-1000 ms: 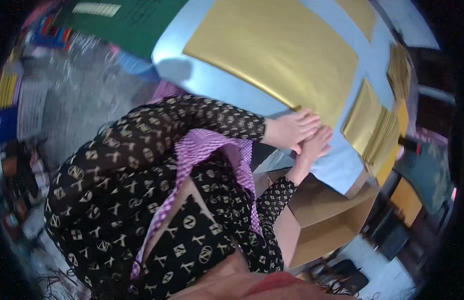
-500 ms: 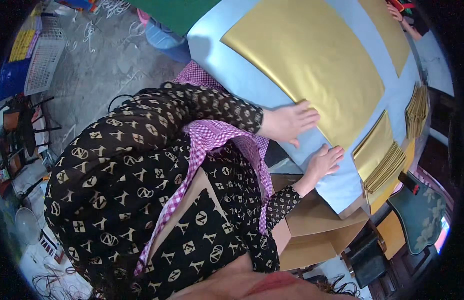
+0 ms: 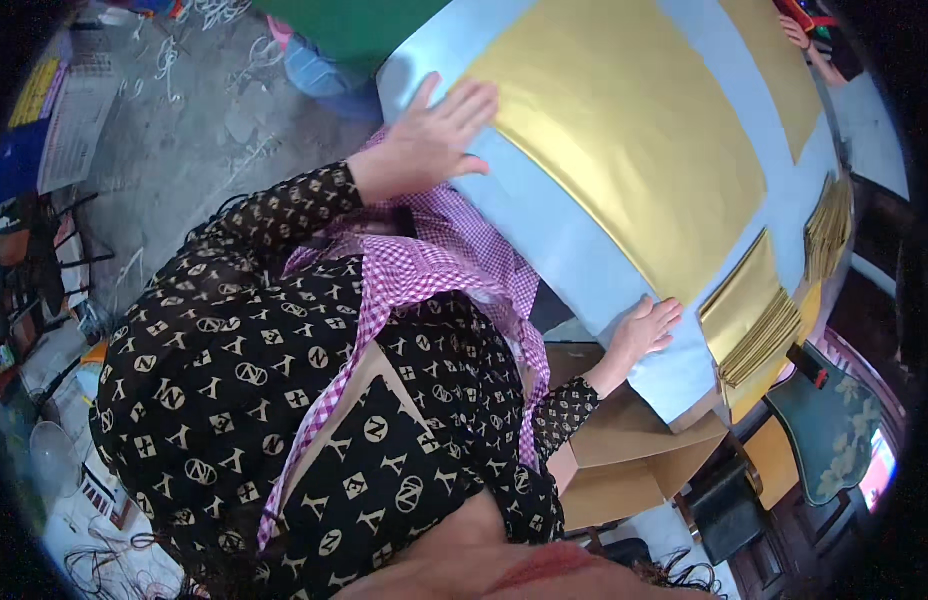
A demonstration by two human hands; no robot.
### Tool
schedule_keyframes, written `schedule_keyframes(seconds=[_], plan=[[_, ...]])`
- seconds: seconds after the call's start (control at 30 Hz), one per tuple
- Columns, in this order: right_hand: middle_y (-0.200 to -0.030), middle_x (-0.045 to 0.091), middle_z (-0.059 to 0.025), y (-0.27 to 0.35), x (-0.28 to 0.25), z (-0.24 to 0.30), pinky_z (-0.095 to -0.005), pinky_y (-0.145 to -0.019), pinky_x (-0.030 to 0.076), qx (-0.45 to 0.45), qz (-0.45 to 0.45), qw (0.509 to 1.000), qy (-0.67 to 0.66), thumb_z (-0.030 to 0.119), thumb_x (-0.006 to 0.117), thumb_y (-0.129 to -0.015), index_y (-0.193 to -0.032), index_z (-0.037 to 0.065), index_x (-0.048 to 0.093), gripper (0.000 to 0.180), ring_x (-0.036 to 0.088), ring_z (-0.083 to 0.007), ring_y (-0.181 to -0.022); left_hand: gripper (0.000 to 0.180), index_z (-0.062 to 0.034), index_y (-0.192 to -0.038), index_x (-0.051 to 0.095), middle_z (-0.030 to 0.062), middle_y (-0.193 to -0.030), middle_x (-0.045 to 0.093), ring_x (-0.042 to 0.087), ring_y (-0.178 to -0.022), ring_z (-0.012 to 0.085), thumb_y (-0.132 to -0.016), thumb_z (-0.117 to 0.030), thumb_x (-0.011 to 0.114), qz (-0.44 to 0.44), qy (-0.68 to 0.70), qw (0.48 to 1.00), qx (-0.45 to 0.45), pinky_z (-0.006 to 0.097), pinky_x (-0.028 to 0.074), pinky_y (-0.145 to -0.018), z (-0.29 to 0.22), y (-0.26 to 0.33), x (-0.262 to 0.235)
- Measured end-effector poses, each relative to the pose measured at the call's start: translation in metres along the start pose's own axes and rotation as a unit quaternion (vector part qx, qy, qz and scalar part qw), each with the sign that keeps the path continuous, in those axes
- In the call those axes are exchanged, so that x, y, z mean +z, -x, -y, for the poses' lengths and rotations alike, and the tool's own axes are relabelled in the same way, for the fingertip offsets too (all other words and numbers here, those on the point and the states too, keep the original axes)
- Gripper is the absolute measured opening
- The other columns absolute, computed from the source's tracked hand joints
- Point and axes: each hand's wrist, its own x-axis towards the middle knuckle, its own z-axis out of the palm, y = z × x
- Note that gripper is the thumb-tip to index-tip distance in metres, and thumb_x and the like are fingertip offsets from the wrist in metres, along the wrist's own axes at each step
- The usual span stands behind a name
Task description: Sorting and stacking gold-colored paper sheets on a production table.
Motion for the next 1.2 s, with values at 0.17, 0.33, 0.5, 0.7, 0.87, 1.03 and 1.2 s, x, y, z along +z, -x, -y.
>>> schedule_keyframes(seconds=[0.17,0.33,0.5,0.7,0.87,1.03,1.2], plan=[[-0.156,0.017,-0.0147,0.002,0.0,0.002,-0.0501,-0.114,0.006,0.004,-0.01,1.0,-0.008,0.04,0.032,-0.098,-0.147,0.002,0.024,0.062,0.01,-0.0295,-0.145,0.077,-0.0009,-0.133,0.045,0.0118,-0.146,0.039,0.034,-0.136,0.0254,-0.079,-0.053,0.059,0.003,-0.026,0.999,-0.042,0.052,0.009,-0.112,0.02,0.009,0.001],[-0.155,0.018,-0.0148,0.004,-0.004,0.001,-0.05,-0.114,0.004,-0.004,0.011,1.0,0.019,0.039,0.033,-0.098,-0.147,0.004,0.025,0.061,0.012,-0.0291,-0.145,0.079,-0.0004,-0.136,0.043,0.013,-0.146,0.038,0.031,-0.137,0.026,-0.078,-0.052,0.06,0.032,0.004,0.999,-0.038,0.053,0.006,-0.112,0.021,0.009,-0.007],[-0.155,0.02,-0.0136,-0.004,-0.017,0.002,-0.0496,-0.114,0.005,0.011,0.02,1.0,0.013,0.039,0.033,-0.098,-0.146,0.005,0.027,0.059,0.013,-0.0281,-0.145,0.08,0.001,-0.139,0.039,0.0139,-0.149,0.032,0.027,-0.14,0.0277,-0.08,-0.05,0.06,0.032,0.014,0.999,-0.039,0.054,0.009,-0.112,0.022,0.009,-0.006],[-0.149,0.03,-0.0188,-0.053,-0.034,0.082,-0.0442,-0.113,0.018,-0.145,-0.049,0.986,-0.065,0.029,0.042,-0.094,-0.143,0.003,0.032,0.055,0.02,-0.0314,-0.142,0.08,0.0028,-0.14,0.034,0.0178,-0.15,0.029,0.026,-0.139,0.0321,-0.083,-0.048,0.058,0.084,0.026,0.995,-0.051,0.057,0.013,-0.11,0.021,0.003,-0.008],[-0.111,0.049,-0.0167,-0.044,-0.06,0.24,-0.0475,-0.09,0.036,-0.459,0.008,0.866,-0.199,0.032,0.065,-0.077,-0.11,0.003,0.049,0.047,0.045,-0.0348,-0.107,0.083,0.0044,-0.14,0.035,0.0188,-0.149,0.03,0.025,-0.14,0.0341,-0.082,-0.049,0.059,0.047,0.002,0.998,-0.037,0.058,0.009,-0.111,0.024,0.012,-0.004],[-0.133,0.044,-0.0174,-0.048,-0.002,0.274,-0.047,-0.103,0.03,-0.558,-0.083,0.812,-0.153,0.04,0.056,-0.087,-0.126,0.003,0.046,0.054,0.038,-0.0328,-0.127,0.083,0.0044,-0.14,0.032,0.0189,-0.151,0.026,0.022,-0.141,0.0346,-0.082,-0.048,0.06,0.059,0.014,0.998,-0.024,0.058,0.005,-0.111,0.022,0.01,0.001],[-0.14,0.04,-0.0157,-0.116,-0.009,0.275,-0.047,-0.107,0.028,-0.566,-0.105,0.817,-0.045,0.04,0.052,-0.089,-0.133,0.003,0.04,0.059,0.035,-0.0338,-0.131,0.083,0.0031,-0.142,0.029,0.0167,-0.153,0.022,0.018,-0.142,0.0334,-0.084,-0.049,0.058,0.082,-0.015,0.996,-0.03,0.057,0.005,-0.112,0.023,0.013,-0.002]])
